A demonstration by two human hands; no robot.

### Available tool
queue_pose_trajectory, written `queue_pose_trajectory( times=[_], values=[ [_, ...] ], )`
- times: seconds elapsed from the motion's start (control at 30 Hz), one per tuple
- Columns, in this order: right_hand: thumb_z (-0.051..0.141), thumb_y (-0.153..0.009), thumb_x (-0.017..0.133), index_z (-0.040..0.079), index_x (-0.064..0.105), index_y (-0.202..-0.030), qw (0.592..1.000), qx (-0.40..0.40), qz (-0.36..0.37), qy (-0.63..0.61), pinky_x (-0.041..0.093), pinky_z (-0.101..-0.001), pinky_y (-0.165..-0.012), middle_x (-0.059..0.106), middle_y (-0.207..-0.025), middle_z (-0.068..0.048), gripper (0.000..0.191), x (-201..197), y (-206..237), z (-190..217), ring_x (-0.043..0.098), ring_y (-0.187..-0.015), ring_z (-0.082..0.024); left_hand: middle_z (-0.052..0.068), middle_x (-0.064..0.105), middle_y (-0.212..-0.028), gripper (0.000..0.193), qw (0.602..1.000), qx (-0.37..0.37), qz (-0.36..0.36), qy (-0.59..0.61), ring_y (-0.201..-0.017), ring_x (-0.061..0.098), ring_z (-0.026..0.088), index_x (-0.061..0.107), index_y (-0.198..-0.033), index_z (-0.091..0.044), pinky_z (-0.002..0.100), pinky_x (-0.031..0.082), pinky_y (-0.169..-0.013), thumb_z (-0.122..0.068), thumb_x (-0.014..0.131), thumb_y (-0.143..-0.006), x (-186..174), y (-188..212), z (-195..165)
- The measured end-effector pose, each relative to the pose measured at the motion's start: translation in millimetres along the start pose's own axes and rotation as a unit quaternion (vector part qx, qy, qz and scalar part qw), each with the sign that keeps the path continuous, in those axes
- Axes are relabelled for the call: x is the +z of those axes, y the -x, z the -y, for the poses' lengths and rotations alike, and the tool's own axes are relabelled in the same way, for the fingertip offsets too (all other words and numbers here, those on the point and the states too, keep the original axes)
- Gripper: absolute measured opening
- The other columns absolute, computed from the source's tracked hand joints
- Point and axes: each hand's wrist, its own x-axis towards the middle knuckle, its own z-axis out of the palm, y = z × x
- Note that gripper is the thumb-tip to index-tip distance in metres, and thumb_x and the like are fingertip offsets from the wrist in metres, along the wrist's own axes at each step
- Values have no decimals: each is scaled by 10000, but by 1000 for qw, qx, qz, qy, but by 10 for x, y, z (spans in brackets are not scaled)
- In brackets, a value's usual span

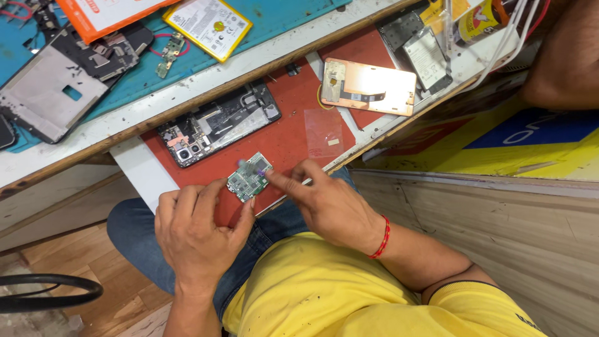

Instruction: The person handles a smartphone battery, peels off its protective film, and secures it with rubber bands. Then the person uses a small tool to scrape and clean a circuit board on the workbench.

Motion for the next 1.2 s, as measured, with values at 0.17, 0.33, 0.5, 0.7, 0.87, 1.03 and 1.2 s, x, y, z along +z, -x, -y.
queue_pose_trajectory(
  times=[0.17, 0.33, 0.5, 0.7, 0.87, 1.03, 1.2],
  values=[
    [1, -844, 596, 207, 540, -1478, 998, -38, 45, 0, 582, -474, -668, 579, -1124, -149, 669, 39, 18, 41, 690, -762, -370, 38, 641, -916, 449, 1000, -1, -2, -1, -877, 557, 273, 764, -1055, -72, 408, 467, -794, -354, 879, -725, 4, -9, -11],
    [27, -927, 606, 206, 547, -1476, 999, -23, -32, 9, 565, -473, -678, 589, -1117, -139, 581, 21, 0, -11, 689, -795, -371, 45, 644, -935, 450, 1000, 5, -9, 0, -891, 561, 281, 757, -1063, -71, 413, 466, -802, -358, 878, -738, -18, -9, -14],
    [19, -896, 615, 181, 561, -1453, 999, -33, -10, -2, 559, -471, -646, 587, -1128, -146, 583, 49, 20, 20, 682, -782, -377, 42, 649, -949, 435, 1000, 10, -12, 2, -907, 565, 281, 752, -1062, -78, 422, 462, -794, -348, 877, -744, -38, -11, 6],
    [1, -871, 620, 165, 574, -1452, 999, -39, -25, 18, 562, -461, -645, 595, -1115, -140, 605, 126, -7, 60, 683, -764, -369, 45, 650, -962, 444, 1000, 10, -16, 14, -906, 562, 284, 744, -1065, -74, 427, 455, -782, -335, 881, -733, -51, 13, 49],
    [6, -850, 626, 157, 592, -1419, 998, -60, 3, 9, 555, -461, -631, 604, -1102, -150, 590, 159, 4, 74, 680, -766, -374, 47, 637, -946, 444, 1000, 2, -17, 23, -906, 562, 282, 745, -1076, -74, 429, 453, -779, -329, 880, -738, -64, 19, 64],
    [-2, -879, 620, 168, 586, -1438, 999, -24, -12, 25, 541, -474, -654, 608, -1110, -153, 586, 156, 12, 56, 672, -793, -383, 47, 635, -951, 437, 999, 4, -20, 36, -906, 561, 280, 744, -1078, -72, 426, 449, -773, -332, 878, -754, -54, 38, 93],
    [-18, -923, 609, 164, 573, -1469, 997, -45, -64, 24, 547, -470, -712, 602, -1115, -155, 577, 138, 27, 42, 670, -854, -384, 46, 631, -956, 441, 999, 7, -12, 36, -921, 554, 277, 740, -1087, -74, 430, 448, -784, -334, 878, -760, -65, 45, 99]
  ],
)
